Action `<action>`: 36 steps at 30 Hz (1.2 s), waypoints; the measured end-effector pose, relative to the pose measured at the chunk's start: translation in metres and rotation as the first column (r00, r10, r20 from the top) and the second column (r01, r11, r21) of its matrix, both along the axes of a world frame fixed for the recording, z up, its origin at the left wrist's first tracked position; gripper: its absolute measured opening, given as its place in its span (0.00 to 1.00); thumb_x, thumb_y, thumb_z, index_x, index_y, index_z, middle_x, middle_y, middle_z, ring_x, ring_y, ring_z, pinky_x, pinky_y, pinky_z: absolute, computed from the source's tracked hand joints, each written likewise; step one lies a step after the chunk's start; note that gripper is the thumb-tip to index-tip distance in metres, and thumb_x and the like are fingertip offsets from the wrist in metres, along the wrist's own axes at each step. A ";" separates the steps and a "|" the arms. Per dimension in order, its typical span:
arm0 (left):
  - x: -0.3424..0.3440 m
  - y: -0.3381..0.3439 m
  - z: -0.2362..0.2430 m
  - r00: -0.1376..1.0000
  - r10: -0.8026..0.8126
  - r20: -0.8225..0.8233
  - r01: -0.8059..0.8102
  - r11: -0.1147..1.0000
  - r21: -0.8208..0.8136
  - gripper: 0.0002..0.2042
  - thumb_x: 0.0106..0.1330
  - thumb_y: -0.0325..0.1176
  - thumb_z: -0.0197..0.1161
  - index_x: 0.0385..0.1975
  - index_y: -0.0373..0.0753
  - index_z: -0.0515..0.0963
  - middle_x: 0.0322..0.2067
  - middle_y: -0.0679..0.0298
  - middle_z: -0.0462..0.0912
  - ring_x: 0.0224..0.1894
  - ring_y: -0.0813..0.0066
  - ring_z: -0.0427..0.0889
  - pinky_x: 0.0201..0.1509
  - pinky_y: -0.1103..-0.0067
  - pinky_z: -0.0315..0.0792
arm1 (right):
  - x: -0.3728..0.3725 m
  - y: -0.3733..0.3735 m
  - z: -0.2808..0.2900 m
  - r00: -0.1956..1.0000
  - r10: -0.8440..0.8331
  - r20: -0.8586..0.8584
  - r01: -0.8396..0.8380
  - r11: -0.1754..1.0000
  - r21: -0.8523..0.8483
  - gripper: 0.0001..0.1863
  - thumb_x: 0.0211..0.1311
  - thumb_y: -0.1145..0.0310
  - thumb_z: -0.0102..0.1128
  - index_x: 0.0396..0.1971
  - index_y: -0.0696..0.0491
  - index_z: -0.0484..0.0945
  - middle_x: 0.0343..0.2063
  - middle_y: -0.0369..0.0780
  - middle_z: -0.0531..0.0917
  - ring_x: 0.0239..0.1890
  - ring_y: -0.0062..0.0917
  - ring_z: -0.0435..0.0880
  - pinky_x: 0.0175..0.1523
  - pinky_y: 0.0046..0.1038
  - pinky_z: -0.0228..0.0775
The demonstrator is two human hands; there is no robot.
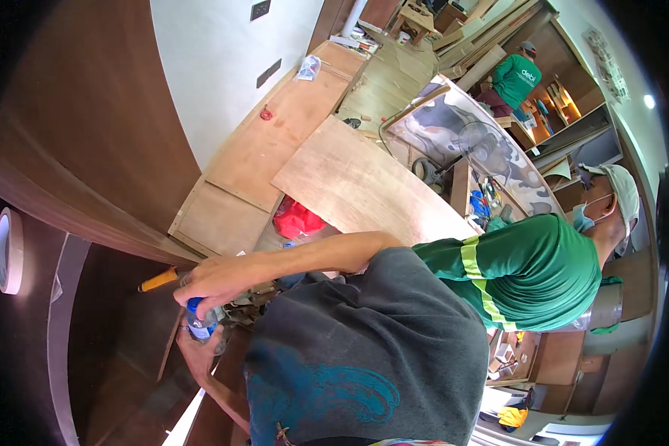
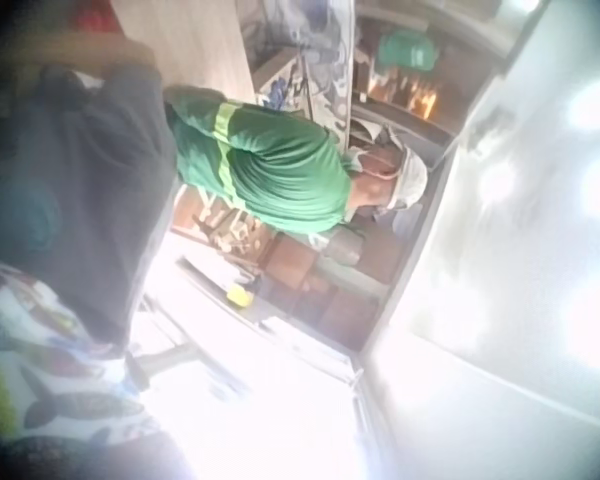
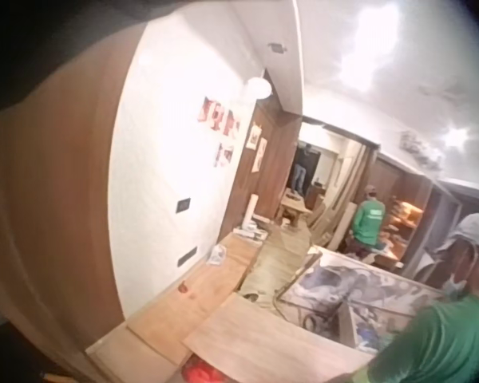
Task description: The person uses a utility knife to trim or mark wood panels inside a cabinet structure and handles a plastic bottle while working alongside other workers.
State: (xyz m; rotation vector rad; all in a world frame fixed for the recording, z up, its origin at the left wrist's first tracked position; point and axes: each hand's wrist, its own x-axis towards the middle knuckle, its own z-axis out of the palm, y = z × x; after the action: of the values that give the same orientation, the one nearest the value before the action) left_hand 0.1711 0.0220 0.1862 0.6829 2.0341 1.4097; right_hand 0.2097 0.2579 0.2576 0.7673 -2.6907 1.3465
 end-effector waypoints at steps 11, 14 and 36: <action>-0.019 -0.011 0.005 0.948 -0.196 0.250 0.203 0.979 0.001 0.26 0.41 0.26 0.77 0.44 0.32 0.77 0.37 0.62 0.83 0.39 0.77 0.81 0.48 0.75 0.76 | -0.013 0.005 0.009 0.882 0.398 -0.252 -0.362 0.915 0.177 0.10 0.56 0.69 0.58 0.39 0.49 0.74 0.39 0.42 0.76 0.46 0.43 0.76 0.45 0.43 0.71; -0.021 -0.010 -0.006 0.905 -0.239 0.352 0.204 0.970 0.133 0.28 0.41 0.27 0.77 0.46 0.32 0.77 0.39 0.62 0.82 0.41 0.75 0.81 0.50 0.74 0.76 | -0.009 0.009 0.013 0.835 0.443 -0.325 -0.374 0.891 0.256 0.10 0.54 0.67 0.58 0.37 0.50 0.73 0.38 0.42 0.76 0.45 0.42 0.76 0.44 0.43 0.73; -0.025 0.065 0.006 0.902 -0.344 0.261 0.331 0.939 0.095 0.29 0.41 0.24 0.74 0.49 0.36 0.75 0.39 0.65 0.81 0.40 0.76 0.80 0.48 0.75 0.75 | 0.046 0.069 0.020 0.990 -0.084 -0.111 0.094 0.992 0.088 0.22 0.61 0.50 0.61 0.43 0.53 0.71 0.27 0.50 0.82 0.37 0.51 0.82 0.41 0.50 0.71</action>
State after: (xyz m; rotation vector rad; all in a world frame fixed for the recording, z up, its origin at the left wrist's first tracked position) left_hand 0.1462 0.0871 0.1919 0.7720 1.5831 1.2712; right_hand 0.2552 0.3266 0.2775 0.6951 -2.6853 1.1342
